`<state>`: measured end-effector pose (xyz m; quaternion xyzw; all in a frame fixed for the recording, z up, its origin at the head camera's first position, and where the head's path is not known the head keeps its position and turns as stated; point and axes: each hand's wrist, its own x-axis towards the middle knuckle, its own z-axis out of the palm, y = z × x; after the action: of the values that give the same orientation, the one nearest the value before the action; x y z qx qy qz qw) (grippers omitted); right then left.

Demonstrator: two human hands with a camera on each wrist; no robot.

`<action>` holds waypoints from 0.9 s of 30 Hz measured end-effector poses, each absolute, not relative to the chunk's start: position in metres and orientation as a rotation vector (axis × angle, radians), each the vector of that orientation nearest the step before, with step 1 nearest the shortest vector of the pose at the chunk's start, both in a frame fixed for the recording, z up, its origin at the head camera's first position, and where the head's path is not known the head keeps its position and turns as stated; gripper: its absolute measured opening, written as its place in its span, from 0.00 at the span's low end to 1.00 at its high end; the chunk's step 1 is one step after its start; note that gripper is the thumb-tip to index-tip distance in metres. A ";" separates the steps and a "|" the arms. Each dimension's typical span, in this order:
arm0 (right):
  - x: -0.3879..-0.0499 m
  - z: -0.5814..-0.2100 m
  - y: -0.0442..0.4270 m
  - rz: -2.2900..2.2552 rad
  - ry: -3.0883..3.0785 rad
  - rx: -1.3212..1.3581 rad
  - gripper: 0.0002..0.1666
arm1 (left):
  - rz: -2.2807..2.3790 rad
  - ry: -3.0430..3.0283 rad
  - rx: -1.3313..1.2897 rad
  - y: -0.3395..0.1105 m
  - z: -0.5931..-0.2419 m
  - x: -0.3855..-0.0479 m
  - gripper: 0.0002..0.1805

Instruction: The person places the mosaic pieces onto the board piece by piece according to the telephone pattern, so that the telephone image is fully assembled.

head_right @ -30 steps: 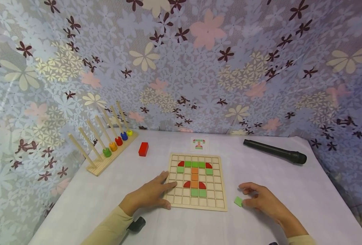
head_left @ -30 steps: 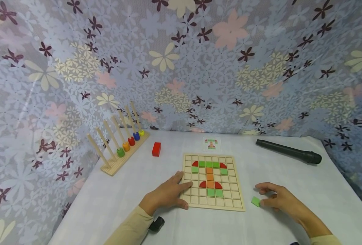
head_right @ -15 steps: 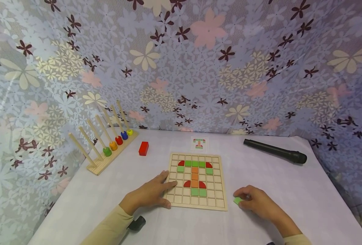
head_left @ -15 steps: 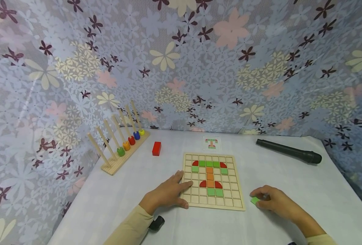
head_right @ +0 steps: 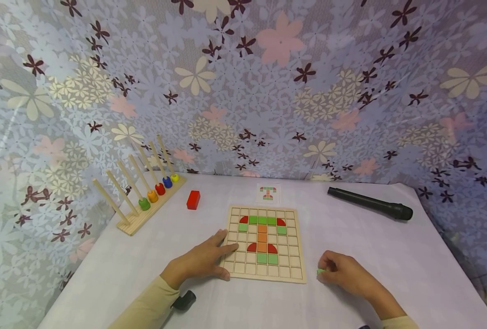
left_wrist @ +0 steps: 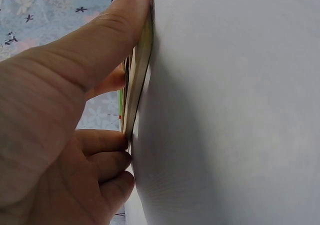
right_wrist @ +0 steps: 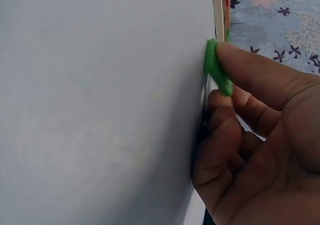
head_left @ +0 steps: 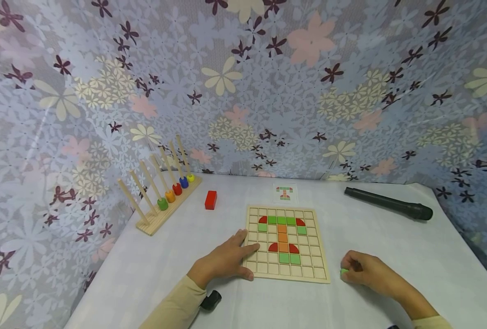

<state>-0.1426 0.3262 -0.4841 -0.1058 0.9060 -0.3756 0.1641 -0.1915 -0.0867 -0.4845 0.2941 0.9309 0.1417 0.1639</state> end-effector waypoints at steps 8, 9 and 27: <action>-0.149 -0.482 0.329 -1.316 2.461 -0.059 0.22 | 0.401 2.666 0.828 -0.086 -0.485 -0.191 0.49; -0.150 -0.480 0.329 -1.355 2.447 -0.018 0.24 | 0.400 2.667 0.825 -0.086 -0.485 -0.191 0.50; -0.172 -0.454 0.310 -1.720 2.334 -0.024 0.36 | 0.405 2.665 0.817 -0.086 -0.486 -0.192 0.50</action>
<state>-0.1719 0.3101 -0.4540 -0.0083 0.7991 -0.5889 0.1208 -0.1922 -0.0856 -0.4863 0.2864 0.9337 0.1417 0.1616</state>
